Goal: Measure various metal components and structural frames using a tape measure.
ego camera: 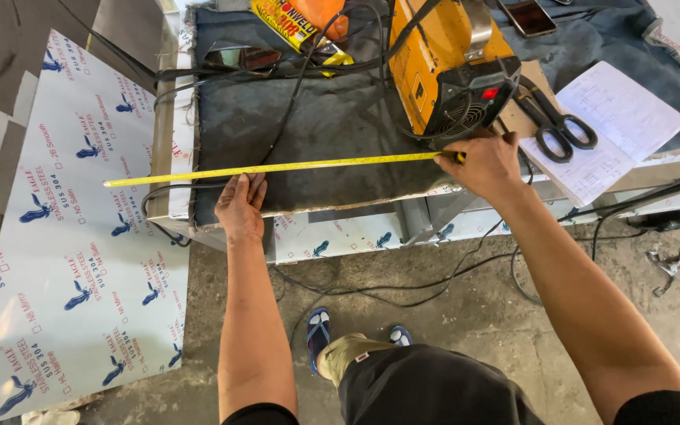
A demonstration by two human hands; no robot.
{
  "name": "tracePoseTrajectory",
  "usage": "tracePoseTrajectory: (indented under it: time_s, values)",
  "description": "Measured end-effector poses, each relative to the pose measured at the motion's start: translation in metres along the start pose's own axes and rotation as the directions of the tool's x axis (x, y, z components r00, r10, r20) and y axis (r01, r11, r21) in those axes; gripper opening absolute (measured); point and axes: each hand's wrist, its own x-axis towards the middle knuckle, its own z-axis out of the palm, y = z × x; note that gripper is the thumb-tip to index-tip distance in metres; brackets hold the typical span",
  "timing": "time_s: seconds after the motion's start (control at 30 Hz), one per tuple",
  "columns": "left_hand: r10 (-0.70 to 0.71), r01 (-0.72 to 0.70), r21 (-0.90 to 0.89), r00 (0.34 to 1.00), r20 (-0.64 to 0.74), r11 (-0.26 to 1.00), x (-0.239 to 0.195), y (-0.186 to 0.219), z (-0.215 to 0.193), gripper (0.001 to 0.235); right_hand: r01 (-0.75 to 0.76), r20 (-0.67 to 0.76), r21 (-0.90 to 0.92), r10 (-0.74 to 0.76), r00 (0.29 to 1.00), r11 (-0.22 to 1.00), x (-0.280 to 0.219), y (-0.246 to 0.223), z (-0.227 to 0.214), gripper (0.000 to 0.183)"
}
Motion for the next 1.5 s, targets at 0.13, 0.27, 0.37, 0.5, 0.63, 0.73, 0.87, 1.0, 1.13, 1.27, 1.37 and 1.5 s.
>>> tracePoseTrajectory:
  time_s: [0.13,0.27,0.37,0.5,0.63,0.73,0.87,1.0,1.13,1.27,1.37,1.5]
  values:
    - [0.002,-0.002,0.015,1.0,-0.002,1.0,-0.006,0.005,0.006,0.02,-0.067,0.051,0.036,0.065,0.997,0.997,0.003,-0.025,0.0,0.031]
    - [0.002,-0.002,0.025,1.0,-0.009,1.0,-0.007,0.006,0.007,0.02,-0.025,-0.031,0.055,0.027,0.999,0.998,0.001,-0.031,0.018,0.03]
    - [0.004,-0.004,0.024,1.0,-0.015,1.0,-0.007,0.006,0.008,0.02,0.001,-0.101,0.065,0.005,0.995,0.998,0.001,-0.039,0.024,0.029]
    - [0.008,-0.007,0.019,1.0,-0.012,1.0,-0.006,0.004,0.005,0.019,-0.034,-0.104,0.101,0.045,0.994,0.994,0.003,-0.052,0.023,0.028]
    - [-0.002,0.002,0.017,1.0,-0.016,1.0,-0.008,0.006,0.008,0.019,-0.005,-0.148,0.101,0.019,0.989,0.995,0.003,-0.056,0.027,0.027]
    - [-0.007,0.007,0.015,1.0,-0.015,1.0,-0.007,0.005,0.006,0.019,0.0,-0.15,0.093,0.014,0.989,0.996,0.005,-0.058,0.029,0.028]
    - [0.002,-0.002,0.009,1.0,-0.008,1.0,-0.004,0.002,0.002,0.018,-0.02,-0.11,0.085,0.029,0.994,0.996,0.005,-0.06,0.027,0.028]
    - [0.003,-0.003,0.005,1.0,-0.013,1.0,-0.003,0.001,0.002,0.018,-0.022,-0.092,0.075,0.029,0.995,0.997,0.006,-0.06,0.025,0.028]
    - [0.009,-0.009,0.012,1.0,-0.017,1.0,-0.005,0.003,0.004,0.018,-0.034,-0.058,0.08,0.039,0.998,0.996,0.006,-0.059,0.025,0.029]
    - [0.003,-0.002,0.024,1.0,-0.023,1.0,-0.009,0.006,0.008,0.019,-0.029,-0.067,0.065,0.033,0.997,0.997,0.004,-0.06,0.024,0.031]
    - [0.001,0.0,0.027,1.0,-0.027,1.0,-0.009,0.007,0.01,0.02,-0.027,-0.066,0.065,0.031,0.997,0.998,0.005,-0.061,0.022,0.032]
    - [0.005,-0.005,0.025,1.0,-0.023,1.0,-0.008,0.006,0.007,0.023,-0.02,-0.063,0.044,0.023,0.998,0.999,0.004,-0.06,0.024,0.033]
